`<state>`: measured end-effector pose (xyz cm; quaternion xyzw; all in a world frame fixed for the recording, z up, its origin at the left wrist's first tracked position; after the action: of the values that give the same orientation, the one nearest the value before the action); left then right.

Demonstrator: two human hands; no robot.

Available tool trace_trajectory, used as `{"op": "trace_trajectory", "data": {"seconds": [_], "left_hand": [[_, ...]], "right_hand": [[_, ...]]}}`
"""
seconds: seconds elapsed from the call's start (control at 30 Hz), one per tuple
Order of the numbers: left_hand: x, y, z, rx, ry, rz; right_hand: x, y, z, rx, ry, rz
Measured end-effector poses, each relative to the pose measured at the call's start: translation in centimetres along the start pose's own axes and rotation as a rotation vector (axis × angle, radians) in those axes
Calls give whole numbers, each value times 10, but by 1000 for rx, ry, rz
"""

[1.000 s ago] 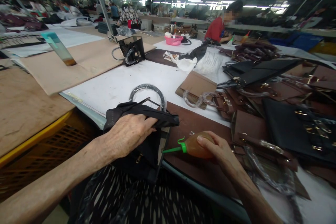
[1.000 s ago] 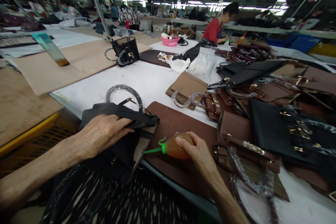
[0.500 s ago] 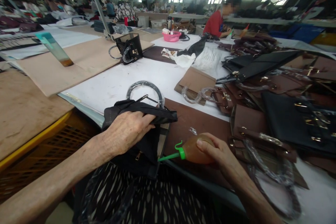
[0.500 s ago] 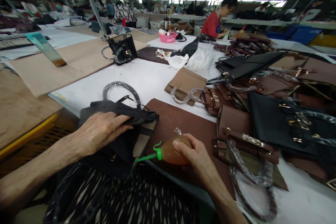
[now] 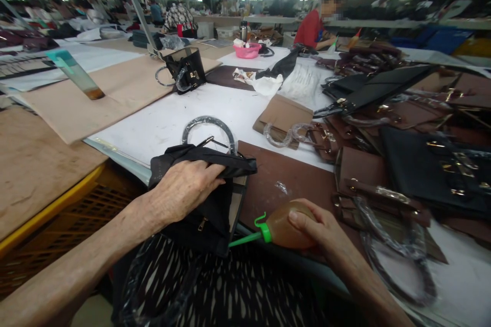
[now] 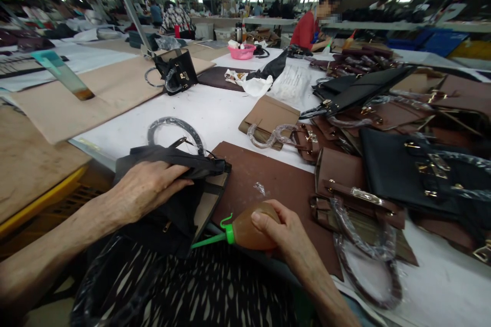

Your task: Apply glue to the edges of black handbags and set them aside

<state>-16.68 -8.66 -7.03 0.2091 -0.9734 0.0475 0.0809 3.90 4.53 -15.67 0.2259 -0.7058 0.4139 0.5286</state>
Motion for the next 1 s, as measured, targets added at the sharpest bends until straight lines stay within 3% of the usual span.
{"op": "trace_trajectory", "data": {"seconds": [0.13,0.47,0.8,1.0], "left_hand": [[0,1,0,-13,10,9],[0,1,-1,-50,22,10],[0,-1,-1,-36,17,14],[0,0,-1,-33,27,8]], "right_hand": [[1,-7,2,-3,57,-12],[1,-9,-6,-155,14,28],[4,-12,-3,-169,3,69],[-1,-15,1,-85,-6,21]]}}
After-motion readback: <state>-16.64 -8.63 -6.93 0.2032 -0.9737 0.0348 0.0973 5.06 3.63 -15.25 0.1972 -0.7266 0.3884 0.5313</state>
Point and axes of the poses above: each hand's wrist, its own y-axis towards the middle knuckle, its own z-axis out of the palm, x = y × z, the point moved 4 cm from there along y, towards the middle knuckle, and after that the axes turned 11 degrees about -z, right-handed, at the moved point
